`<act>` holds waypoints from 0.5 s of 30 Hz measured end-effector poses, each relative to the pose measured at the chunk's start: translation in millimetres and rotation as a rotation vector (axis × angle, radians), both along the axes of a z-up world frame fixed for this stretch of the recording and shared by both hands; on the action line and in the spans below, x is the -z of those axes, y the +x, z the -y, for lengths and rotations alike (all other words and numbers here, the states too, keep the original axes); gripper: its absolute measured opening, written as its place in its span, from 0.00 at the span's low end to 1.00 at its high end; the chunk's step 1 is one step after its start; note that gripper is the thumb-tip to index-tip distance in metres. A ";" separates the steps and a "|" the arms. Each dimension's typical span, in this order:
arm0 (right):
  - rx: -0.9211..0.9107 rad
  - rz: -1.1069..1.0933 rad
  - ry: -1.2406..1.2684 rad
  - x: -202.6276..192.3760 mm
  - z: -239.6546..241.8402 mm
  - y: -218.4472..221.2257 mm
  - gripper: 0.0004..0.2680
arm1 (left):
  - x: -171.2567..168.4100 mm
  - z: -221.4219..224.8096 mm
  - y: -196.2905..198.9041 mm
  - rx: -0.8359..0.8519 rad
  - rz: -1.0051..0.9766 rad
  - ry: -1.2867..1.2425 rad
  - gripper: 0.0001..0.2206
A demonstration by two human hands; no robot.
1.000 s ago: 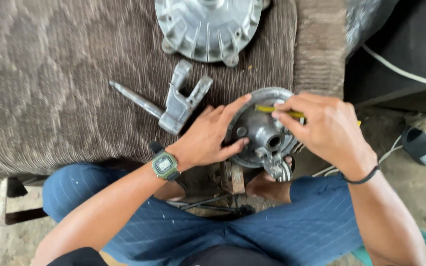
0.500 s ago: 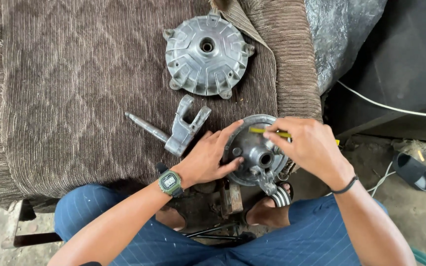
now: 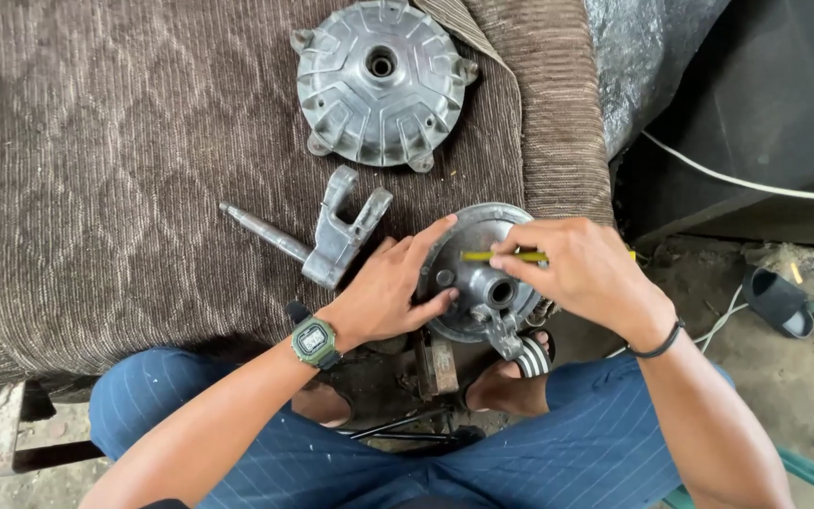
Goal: Cleaning a motorcycle brake hub component using a small scraping tool to remove debris.
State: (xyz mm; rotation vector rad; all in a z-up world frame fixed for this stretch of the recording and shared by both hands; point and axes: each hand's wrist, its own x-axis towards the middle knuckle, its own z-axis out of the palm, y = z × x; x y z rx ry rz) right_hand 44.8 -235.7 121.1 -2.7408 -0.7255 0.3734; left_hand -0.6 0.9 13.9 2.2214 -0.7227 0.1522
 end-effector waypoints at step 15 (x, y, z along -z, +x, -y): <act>0.029 0.062 -0.021 15.0 11.4 7.7 0.04 | 9.1 0.8 0.3 -0.013 0.007 0.004 0.40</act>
